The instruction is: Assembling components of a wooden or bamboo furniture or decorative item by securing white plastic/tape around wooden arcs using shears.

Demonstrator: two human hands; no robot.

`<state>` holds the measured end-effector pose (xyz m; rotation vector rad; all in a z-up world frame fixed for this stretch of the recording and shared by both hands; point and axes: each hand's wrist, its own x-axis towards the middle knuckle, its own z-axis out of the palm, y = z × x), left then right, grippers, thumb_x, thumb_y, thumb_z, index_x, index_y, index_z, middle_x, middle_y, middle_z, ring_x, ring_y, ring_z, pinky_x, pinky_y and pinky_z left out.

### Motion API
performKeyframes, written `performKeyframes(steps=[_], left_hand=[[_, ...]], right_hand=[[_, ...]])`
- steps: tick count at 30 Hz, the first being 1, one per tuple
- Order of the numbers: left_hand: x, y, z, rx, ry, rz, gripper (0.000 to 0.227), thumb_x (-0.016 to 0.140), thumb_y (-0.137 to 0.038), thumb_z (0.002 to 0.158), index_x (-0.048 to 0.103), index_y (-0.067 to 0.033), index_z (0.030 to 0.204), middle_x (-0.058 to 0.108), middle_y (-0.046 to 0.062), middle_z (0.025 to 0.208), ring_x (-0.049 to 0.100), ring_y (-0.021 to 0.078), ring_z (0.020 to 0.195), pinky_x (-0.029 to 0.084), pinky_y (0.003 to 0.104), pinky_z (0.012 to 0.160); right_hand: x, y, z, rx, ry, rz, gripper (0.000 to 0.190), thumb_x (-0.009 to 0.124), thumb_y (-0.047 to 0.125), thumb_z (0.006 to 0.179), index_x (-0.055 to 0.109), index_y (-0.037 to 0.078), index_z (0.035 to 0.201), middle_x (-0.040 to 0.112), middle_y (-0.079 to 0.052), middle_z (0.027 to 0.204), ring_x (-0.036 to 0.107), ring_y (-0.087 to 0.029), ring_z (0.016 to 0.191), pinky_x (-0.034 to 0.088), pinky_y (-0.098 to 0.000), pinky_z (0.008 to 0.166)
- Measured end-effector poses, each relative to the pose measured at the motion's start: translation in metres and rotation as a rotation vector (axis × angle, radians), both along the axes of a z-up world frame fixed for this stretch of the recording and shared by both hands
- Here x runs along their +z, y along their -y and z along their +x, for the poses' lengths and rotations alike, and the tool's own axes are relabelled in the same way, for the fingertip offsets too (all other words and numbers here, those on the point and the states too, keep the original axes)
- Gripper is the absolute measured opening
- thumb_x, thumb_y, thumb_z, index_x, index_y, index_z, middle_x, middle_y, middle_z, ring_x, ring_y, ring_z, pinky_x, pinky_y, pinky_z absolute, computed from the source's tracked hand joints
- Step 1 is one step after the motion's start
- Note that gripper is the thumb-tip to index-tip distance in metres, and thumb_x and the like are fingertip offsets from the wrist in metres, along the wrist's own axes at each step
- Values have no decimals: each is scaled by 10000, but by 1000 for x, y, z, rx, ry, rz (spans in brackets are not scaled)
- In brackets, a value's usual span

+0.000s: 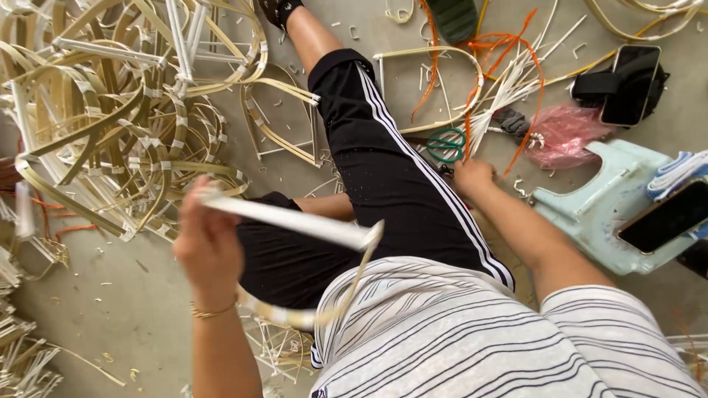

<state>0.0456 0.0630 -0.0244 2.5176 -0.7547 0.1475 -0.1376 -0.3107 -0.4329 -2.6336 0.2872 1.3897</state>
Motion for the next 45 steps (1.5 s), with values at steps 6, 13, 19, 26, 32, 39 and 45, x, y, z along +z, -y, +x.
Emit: performKeyframes(steps=[6,13,19,26,32,39,45], left_hand=[[-28,-15,-1,570,-914,-930,282,512,-191,1074,577,-119,1339,564,2,670,516,69,473,421,214,394],[-96,-10,-36,504,-1325,-1137,285,490,-260,1094,549,-19,1234,629,66,747,594,144,543,506,266,498],[-88,16,-45,228,-1305,-1118,380,530,-220,1096,537,5,1402,636,39,790,529,78,524,451,222,445],[-48,34,-65,-149,-1144,-977,479,582,-115,1129,462,-45,1587,626,36,834,571,93,718,491,244,675],[-29,41,-77,7,-1127,-639,374,489,-120,1079,562,-92,1444,537,-16,648,485,38,501,423,205,490],[-47,37,-87,-29,-933,-641,297,547,-136,1076,593,-71,1362,601,-11,699,566,64,601,499,248,577],[-56,37,-83,-63,-1001,-540,267,548,-140,1066,613,-86,1319,609,6,667,545,77,573,481,256,571]], right_hand=[[-119,-26,-29,216,-64,-313,395,450,255,995,555,120,1351,627,-277,1296,645,-510,1113,460,-780,758],[-16,11,-5,104,66,-25,506,663,421,901,621,93,1283,687,-155,1292,666,-346,1204,508,-630,976],[83,102,6,-288,243,373,593,746,493,802,705,80,1225,735,-186,1081,731,-355,987,575,-478,866],[242,52,13,-932,-1,970,648,758,119,824,568,62,1441,654,-160,1118,681,-262,898,578,-459,758],[337,-23,31,-298,112,1055,999,771,57,692,276,133,1557,562,-102,1475,446,-230,1408,279,-371,1136],[364,-46,35,-79,157,1030,995,746,114,721,239,149,1576,425,-121,1509,407,-254,1427,304,-364,1132],[360,-53,32,-93,154,957,999,751,115,716,248,176,1577,482,-118,1403,480,-248,1336,359,-358,1090]])
